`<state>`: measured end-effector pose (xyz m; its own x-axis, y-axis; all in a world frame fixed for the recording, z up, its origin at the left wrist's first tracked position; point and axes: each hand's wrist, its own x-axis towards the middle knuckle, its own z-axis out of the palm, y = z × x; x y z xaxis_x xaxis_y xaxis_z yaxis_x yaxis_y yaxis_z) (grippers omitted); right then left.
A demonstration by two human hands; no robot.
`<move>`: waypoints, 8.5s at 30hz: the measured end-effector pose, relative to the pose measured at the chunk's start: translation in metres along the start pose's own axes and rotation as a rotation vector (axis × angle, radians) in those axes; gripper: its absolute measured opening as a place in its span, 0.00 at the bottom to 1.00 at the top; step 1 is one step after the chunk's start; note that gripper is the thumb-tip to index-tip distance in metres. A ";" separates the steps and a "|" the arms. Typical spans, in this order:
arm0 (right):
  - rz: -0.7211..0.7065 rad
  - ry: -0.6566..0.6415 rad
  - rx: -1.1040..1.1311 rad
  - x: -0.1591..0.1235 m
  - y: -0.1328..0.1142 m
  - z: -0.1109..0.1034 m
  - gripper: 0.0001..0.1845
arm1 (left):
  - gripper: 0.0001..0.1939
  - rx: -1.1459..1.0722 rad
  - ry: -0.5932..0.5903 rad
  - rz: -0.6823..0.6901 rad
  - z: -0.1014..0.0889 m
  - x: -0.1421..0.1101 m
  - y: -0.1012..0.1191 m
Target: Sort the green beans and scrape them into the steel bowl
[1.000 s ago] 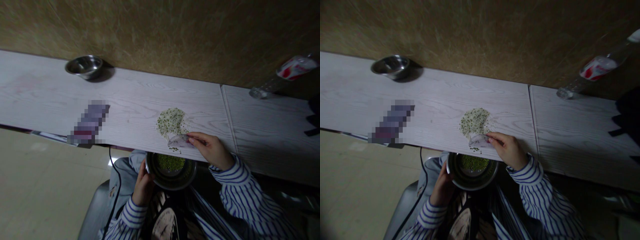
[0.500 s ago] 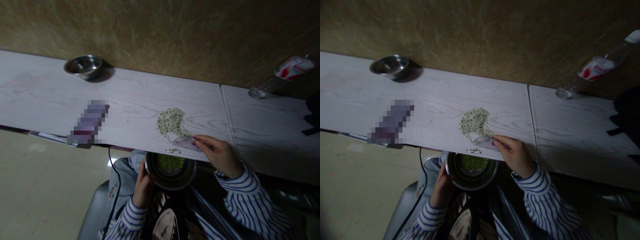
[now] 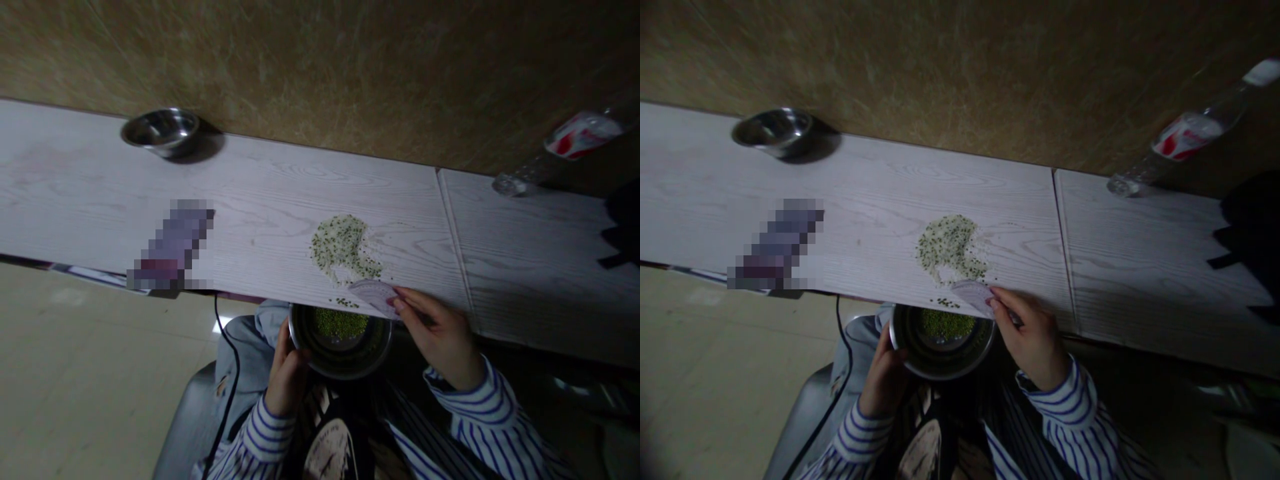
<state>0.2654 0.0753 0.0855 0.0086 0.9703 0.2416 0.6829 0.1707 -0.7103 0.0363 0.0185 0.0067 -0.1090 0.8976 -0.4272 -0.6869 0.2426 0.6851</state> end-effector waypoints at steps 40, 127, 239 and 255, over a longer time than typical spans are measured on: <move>0.141 0.013 0.113 0.020 -0.006 -0.011 0.17 | 0.29 0.022 0.146 -0.062 -0.037 -0.003 0.004; -0.378 -0.200 -0.154 0.115 0.004 0.017 0.12 | 0.41 -0.082 0.188 -0.163 -0.013 0.003 0.011; -0.176 -0.182 0.080 0.094 -0.023 0.027 0.14 | 0.36 -0.127 0.037 -0.116 -0.021 -0.011 0.011; -0.254 -0.055 -0.005 0.068 -0.016 0.003 0.12 | 0.35 -0.105 0.063 -0.102 -0.017 -0.013 0.012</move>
<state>0.2527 0.1387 0.1109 -0.2033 0.9045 0.3748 0.6620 0.4090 -0.6281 0.0174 0.0034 0.0099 -0.0772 0.8448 -0.5295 -0.7679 0.2883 0.5720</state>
